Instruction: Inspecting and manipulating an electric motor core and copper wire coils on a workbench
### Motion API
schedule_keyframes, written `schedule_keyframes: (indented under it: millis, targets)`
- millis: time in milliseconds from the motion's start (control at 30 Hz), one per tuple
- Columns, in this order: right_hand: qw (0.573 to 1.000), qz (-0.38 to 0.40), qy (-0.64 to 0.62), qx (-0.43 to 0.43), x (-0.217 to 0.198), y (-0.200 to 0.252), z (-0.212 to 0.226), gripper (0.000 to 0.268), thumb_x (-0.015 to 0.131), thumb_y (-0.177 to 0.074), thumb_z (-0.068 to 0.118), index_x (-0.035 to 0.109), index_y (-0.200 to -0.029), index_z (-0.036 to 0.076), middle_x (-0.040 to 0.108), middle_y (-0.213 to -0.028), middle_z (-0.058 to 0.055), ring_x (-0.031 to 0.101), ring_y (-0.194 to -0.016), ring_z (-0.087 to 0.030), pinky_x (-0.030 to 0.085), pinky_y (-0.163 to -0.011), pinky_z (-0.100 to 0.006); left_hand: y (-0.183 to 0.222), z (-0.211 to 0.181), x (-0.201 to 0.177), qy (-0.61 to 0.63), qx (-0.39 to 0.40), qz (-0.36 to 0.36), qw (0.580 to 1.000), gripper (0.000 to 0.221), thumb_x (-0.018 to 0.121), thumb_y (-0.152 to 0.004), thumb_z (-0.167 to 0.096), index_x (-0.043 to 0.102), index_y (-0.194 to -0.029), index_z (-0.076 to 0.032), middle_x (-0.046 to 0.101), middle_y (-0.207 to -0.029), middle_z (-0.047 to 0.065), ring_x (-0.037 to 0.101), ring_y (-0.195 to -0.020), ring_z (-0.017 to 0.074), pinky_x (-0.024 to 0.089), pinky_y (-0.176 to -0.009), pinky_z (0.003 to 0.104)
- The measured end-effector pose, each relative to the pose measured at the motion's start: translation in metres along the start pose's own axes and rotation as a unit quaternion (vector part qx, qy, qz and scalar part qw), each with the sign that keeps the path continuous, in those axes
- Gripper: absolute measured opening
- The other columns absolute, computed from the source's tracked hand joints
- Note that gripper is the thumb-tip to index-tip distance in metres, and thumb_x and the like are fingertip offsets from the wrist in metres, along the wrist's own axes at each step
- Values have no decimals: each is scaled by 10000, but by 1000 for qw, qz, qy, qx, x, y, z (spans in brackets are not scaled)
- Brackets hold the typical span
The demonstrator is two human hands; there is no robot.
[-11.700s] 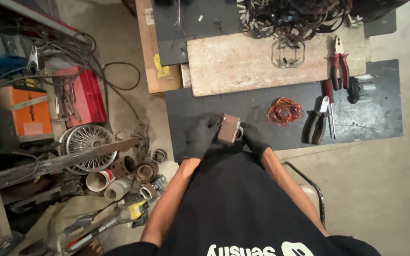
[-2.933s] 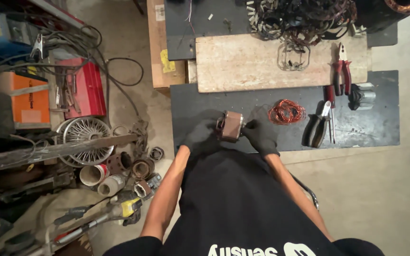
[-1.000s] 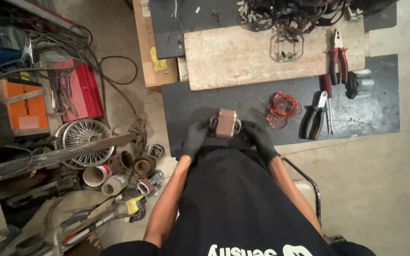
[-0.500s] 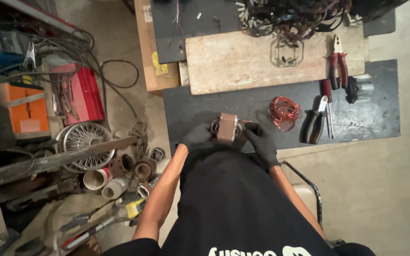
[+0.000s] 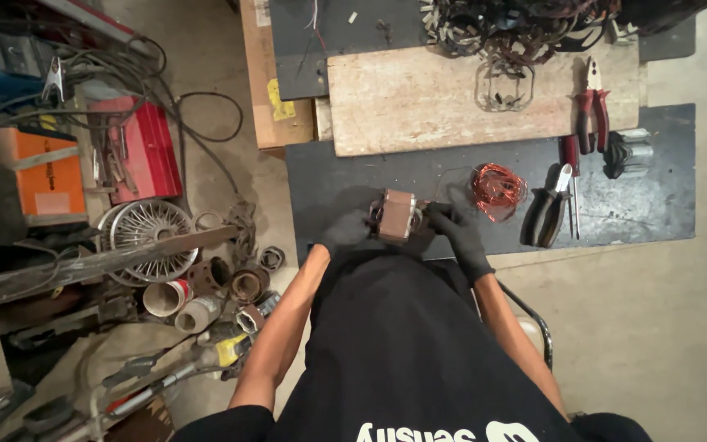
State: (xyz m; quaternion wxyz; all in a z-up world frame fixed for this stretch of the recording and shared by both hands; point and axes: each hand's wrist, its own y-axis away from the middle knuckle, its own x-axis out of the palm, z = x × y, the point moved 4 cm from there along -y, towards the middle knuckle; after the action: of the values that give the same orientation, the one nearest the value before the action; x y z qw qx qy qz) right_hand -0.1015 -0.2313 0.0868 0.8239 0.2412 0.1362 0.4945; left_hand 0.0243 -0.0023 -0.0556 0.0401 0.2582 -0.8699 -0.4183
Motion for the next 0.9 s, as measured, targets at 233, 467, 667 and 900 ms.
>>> schedule_keyframes:
  millis: [233,467,667,900]
  targets:
    - [993,-54,28,-99,0,-6,24,506,826,-895,140,597,-1289,-80,652,-1183,-205,602,-1158,-241,505,-1030,-423,-8,-13,7,-229,145,-74,960,275,646,-862,-368,760,-987,-152,758,-886,109,738,-861,289,574,-689,306]
    - [981,120,-142,51,16,-29,-29,743,666,-982,79,267,-1609,97,631,-1307,-210,691,-1122,-331,599,-882,-525,-40,26,16,-262,153,-73,950,278,637,-849,-366,770,-949,-143,766,-848,111,753,-819,272,598,-694,335]
    - [985,109,-124,58,24,-23,-6,652,748,-917,53,453,-1498,4,665,-1225,-193,712,-1059,-285,615,-845,-453,-7,-10,15,-248,134,-74,957,302,618,-848,-374,763,-983,-145,765,-910,118,743,-888,279,596,-748,348]
    - [993,25,113,36,17,-28,-9,497,775,-928,219,620,-1387,108,729,-1141,-126,718,-994,-205,574,-886,-364,39,-53,12,-232,104,-69,965,335,596,-845,-382,755,-1025,-149,763,-986,126,731,-970,289,594,-814,363]
